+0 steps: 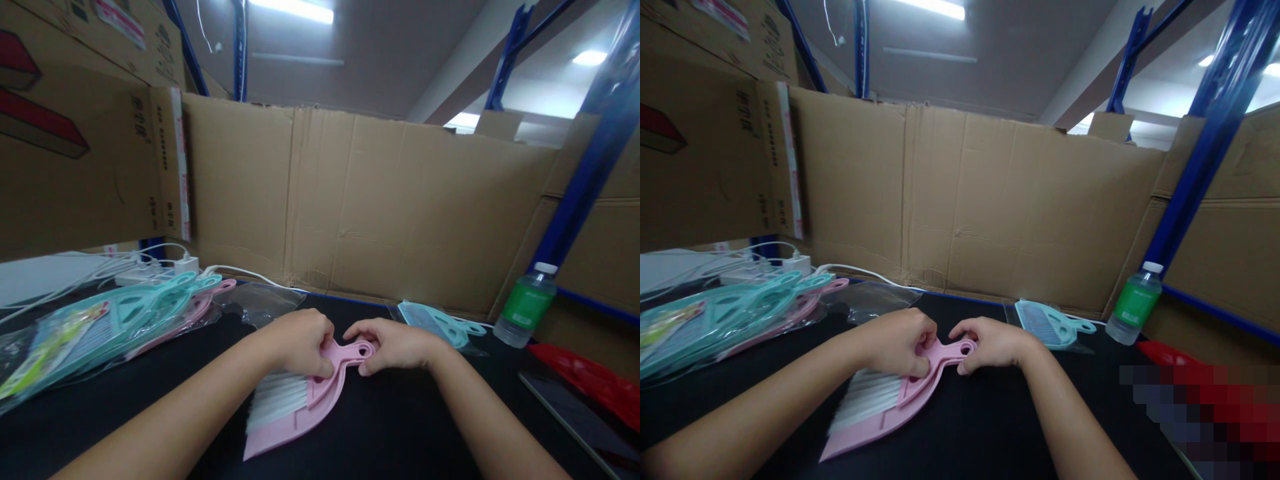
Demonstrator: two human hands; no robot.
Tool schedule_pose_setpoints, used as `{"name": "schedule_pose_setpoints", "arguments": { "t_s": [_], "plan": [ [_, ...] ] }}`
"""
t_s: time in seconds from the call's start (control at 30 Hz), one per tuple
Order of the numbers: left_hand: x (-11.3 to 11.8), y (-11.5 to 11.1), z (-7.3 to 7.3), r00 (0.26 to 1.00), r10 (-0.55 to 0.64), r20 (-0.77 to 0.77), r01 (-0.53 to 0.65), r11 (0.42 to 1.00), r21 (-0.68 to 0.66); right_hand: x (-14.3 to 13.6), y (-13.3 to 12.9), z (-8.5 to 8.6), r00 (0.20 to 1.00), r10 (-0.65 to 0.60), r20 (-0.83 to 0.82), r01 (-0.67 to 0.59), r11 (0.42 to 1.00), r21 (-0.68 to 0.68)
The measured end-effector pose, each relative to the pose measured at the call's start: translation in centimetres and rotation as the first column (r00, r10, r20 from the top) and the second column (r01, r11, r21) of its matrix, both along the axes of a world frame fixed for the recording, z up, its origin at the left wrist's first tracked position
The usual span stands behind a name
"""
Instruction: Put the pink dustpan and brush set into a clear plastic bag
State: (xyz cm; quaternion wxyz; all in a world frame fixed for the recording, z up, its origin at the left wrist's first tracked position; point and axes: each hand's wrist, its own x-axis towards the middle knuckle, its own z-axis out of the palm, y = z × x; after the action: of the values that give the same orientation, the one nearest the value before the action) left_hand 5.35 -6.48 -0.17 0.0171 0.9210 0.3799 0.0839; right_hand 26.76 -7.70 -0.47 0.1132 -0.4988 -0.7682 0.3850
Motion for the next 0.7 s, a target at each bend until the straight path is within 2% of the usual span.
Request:
{"name": "schedule_pose_setpoints", "arguments": {
  "t_s": [0.13,0.27,0.5,0.7],
  "plan": [
    [0.2,-0.1,-0.1,1.0,-0.009,-0.01,0.009,0.999,-0.036,0.0,0.0,-0.4,0.983,-0.099,-0.153,0.065,0.976,-0.21],
    [0.4,-0.2,-0.1,1.0,-0.018,-0.011,0.017,0.997,-0.071,0.0,-0.1,-0.6,0.954,-0.188,-0.233,0.109,0.943,-0.314],
    [0.3,0.1,-0.4,0.999,-0.035,0.028,0.037,0.994,-0.1,-0.3,0.3,-1.3,0.914,-0.23,-0.333,0.108,0.932,-0.347],
    [0.3,0.3,-0.7,0.997,-0.057,0.059,0.064,0.989,-0.137,-0.3,0.5,-1.7,0.91,-0.199,-0.365,0.074,0.941,-0.329]
  ]
}}
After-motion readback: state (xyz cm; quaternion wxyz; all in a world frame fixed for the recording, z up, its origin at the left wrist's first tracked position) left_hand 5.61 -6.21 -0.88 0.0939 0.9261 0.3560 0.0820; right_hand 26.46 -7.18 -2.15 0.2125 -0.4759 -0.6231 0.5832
